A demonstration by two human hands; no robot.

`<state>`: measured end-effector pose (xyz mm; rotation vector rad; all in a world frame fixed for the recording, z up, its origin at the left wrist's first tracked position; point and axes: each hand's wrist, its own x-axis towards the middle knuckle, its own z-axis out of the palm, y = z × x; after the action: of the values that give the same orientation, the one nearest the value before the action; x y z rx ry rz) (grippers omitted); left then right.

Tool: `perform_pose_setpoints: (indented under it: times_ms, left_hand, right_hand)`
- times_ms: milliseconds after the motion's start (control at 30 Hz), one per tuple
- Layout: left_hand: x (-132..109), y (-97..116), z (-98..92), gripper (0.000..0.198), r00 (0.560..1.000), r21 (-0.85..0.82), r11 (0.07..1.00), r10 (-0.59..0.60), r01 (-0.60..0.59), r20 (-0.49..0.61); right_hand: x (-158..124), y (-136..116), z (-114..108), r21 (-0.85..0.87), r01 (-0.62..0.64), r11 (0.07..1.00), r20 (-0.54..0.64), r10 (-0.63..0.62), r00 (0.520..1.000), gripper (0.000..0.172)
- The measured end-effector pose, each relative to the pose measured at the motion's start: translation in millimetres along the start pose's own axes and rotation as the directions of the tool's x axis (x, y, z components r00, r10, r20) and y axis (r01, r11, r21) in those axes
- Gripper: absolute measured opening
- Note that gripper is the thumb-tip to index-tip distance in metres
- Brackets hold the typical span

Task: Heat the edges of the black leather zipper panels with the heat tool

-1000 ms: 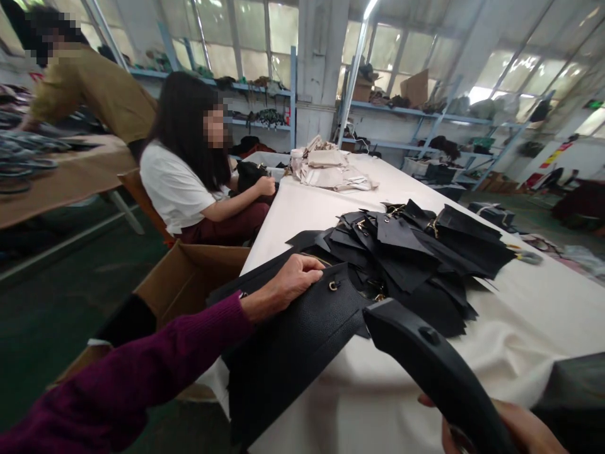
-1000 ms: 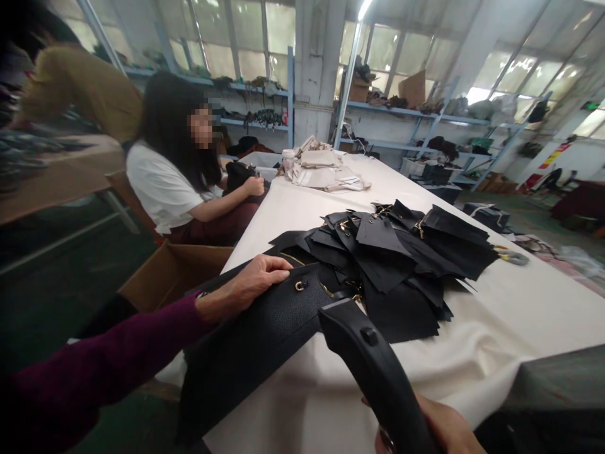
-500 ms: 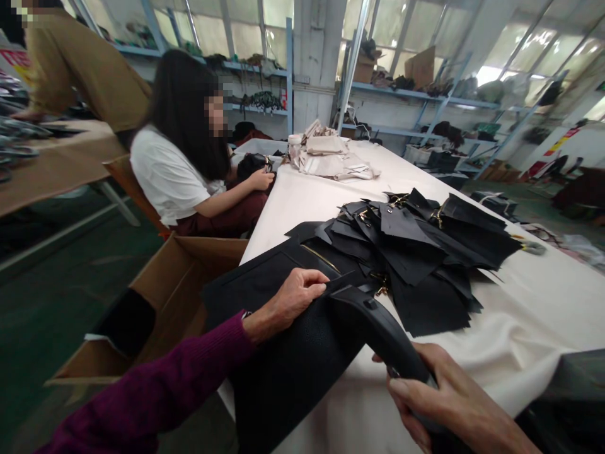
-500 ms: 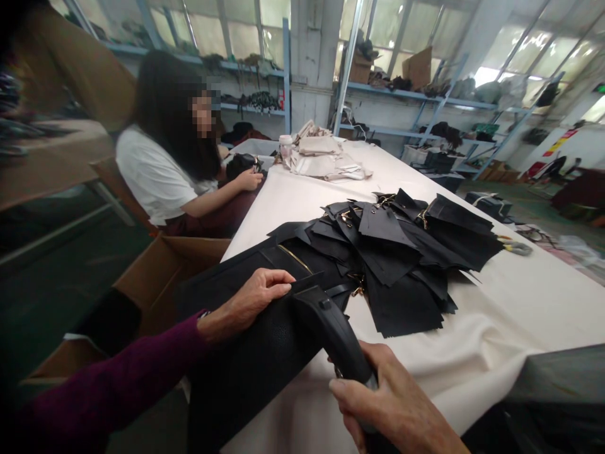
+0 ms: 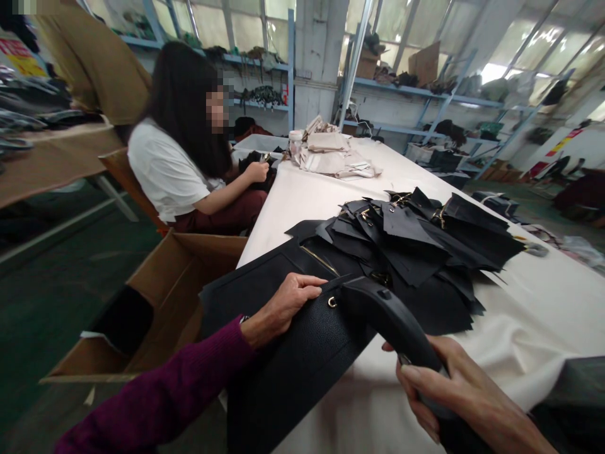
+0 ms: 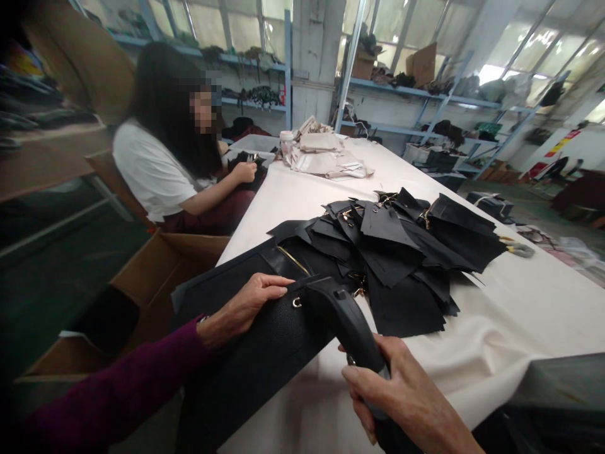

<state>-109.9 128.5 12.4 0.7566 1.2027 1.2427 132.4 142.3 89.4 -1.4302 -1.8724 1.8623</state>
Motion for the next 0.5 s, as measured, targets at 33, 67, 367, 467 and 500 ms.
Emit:
perform_pose_setpoints:
  times_ms: [33,67,367,467,500]
  left_hand:
    - [-1,0,0.3,0.028,1.000,0.006,1.000,0.004,-0.005,0.018]
    - [-2,-1,0.7,0.029,1.000,0.020,1.000,0.010,-0.011,0.027]
    - [1,-16,-1.9,0.030,0.988,0.306,0.940,0.156,-0.148,0.000]
    - [11,-22,0.3,0.028,0.967,0.505,0.837,0.253,-0.211,-0.014]
    - [15,-23,1.7,0.027,0.959,0.571,0.791,0.284,-0.221,-0.021]
  right_hand:
    - [5,1,1,-0.004,0.019,1.000,0.049,-0.018,0.999,0.026]
    - [10,1,1,-0.012,0.041,0.999,0.079,-0.040,0.996,0.023]
    - [9,9,-31,0.001,0.088,0.996,-0.110,-0.088,0.990,0.029]
    - [-2,25,-36,0.026,0.052,0.998,-0.159,-0.047,0.986,0.044]
    - [-6,31,-37,0.006,0.036,0.999,-0.174,-0.034,0.984,0.046]
